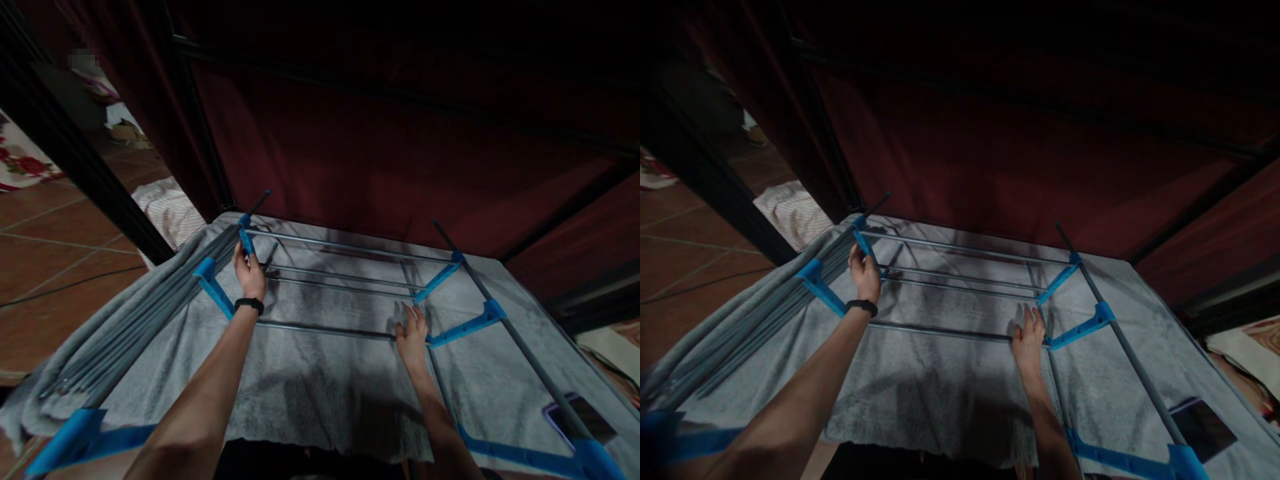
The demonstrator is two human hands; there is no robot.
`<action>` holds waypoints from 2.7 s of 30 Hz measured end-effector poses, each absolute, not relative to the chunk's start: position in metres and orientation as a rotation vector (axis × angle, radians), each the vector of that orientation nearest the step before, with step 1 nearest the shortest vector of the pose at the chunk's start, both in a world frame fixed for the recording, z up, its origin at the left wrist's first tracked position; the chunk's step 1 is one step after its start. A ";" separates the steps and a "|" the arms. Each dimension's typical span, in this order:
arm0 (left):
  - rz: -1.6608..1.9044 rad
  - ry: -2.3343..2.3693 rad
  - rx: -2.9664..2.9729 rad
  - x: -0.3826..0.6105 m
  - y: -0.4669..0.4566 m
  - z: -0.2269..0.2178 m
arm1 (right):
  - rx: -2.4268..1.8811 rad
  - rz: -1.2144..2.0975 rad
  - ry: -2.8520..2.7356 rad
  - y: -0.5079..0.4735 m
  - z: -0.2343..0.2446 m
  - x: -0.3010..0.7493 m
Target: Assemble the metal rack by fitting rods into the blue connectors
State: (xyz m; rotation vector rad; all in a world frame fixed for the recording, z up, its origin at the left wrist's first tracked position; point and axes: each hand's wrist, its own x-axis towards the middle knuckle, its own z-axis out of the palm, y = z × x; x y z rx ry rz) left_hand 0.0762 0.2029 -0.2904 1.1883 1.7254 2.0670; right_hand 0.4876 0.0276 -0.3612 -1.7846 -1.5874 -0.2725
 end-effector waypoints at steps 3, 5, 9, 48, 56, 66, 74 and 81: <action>2.112 1.666 1.176 0.076 0.201 -0.285 | -1.717 -0.320 -1.594 0.030 -0.344 0.484; 2.154 1.619 1.172 0.078 0.203 -0.273 | -1.644 -0.358 -1.628 0.035 -0.322 0.480; 2.183 1.566 1.189 0.080 0.210 -0.241 | -1.573 -0.504 -1.675 0.062 -0.265 0.472; 2.090 1.537 1.301 0.071 0.226 -0.258 | -1.757 -0.660 -2.442 0.174 -0.194 0.490; 2.081 1.569 1.279 0.075 0.228 -0.257 | -1.776 -0.621 -2.472 0.174 -0.191 0.487; 2.181 1.805 1.490 0.109 0.174 -0.261 | -1.531 -0.457 -2.043 0.139 -0.204 0.486; 1.365 1.295 2.839 0.169 0.172 -0.207 | -1.631 -0.172 -0.900 0.120 -0.277 0.543; 0.778 1.119 3.159 0.197 0.209 -0.191 | -1.473 0.013 -0.908 0.158 -0.249 0.576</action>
